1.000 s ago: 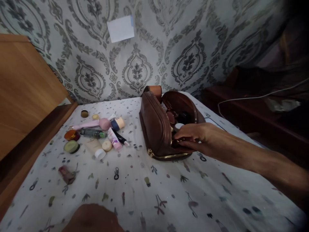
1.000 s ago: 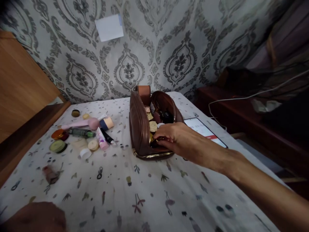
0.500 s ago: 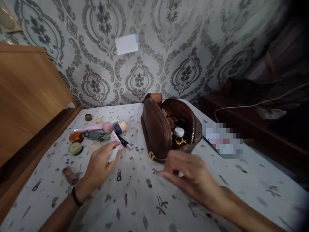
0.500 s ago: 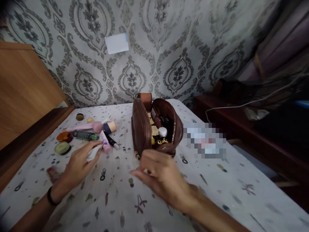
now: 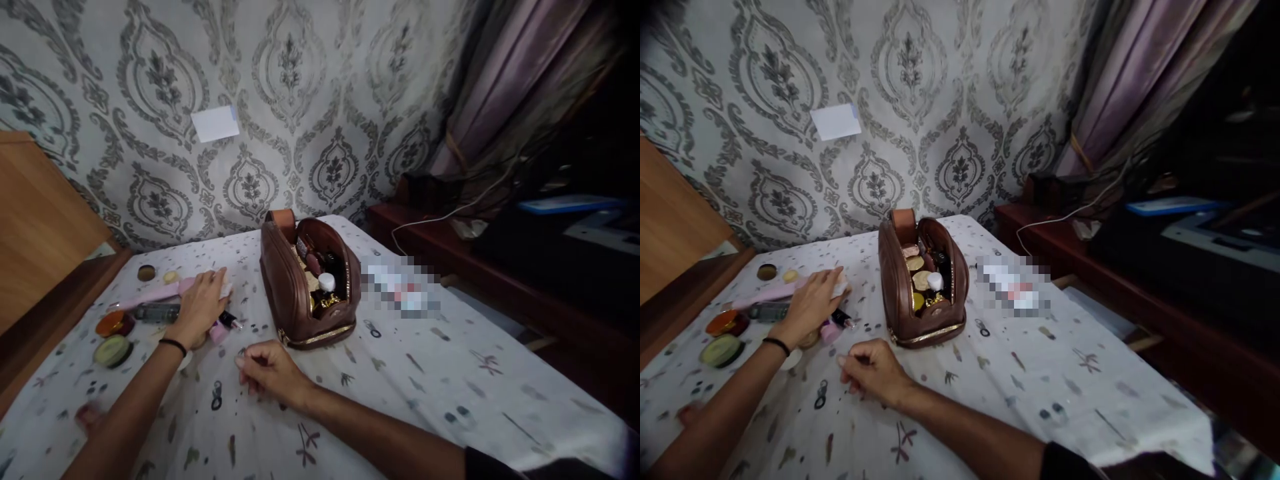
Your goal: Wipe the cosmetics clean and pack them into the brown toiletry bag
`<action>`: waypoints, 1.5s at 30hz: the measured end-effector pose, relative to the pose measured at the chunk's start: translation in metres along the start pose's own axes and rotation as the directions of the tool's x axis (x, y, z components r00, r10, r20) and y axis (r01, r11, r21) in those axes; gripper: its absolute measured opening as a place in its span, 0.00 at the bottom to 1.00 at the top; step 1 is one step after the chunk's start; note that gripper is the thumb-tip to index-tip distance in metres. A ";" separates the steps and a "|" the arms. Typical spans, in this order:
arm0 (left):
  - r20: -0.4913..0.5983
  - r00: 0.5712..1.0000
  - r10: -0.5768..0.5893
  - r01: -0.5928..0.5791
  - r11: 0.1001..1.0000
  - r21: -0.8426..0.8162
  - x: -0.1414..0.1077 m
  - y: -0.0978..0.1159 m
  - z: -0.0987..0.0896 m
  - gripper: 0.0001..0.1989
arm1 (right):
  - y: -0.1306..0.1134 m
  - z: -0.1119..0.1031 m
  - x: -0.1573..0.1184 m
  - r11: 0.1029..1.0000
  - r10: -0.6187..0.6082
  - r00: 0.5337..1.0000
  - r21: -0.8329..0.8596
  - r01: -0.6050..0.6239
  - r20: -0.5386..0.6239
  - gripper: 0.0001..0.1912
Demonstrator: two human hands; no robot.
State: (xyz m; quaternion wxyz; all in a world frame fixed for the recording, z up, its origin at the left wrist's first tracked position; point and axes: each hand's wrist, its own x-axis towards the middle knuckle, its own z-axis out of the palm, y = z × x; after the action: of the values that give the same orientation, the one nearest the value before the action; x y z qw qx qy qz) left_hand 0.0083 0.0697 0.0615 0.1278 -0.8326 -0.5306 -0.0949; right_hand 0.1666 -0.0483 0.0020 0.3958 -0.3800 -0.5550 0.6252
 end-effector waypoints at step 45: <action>-0.023 0.971 -0.239 0.221 0.928 -0.300 -0.006 0.001 0.007 0.18 | -0.001 -0.005 0.001 0.995 0.035 0.999 0.096 -0.038 0.026 0.31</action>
State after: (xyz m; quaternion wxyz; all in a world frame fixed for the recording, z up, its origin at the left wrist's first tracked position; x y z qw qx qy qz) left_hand 0.0066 0.0662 0.0526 0.0058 -0.7712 -0.6003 -0.2119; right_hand 0.1702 -0.0451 0.0021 0.3954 -0.3631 -0.5219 0.6629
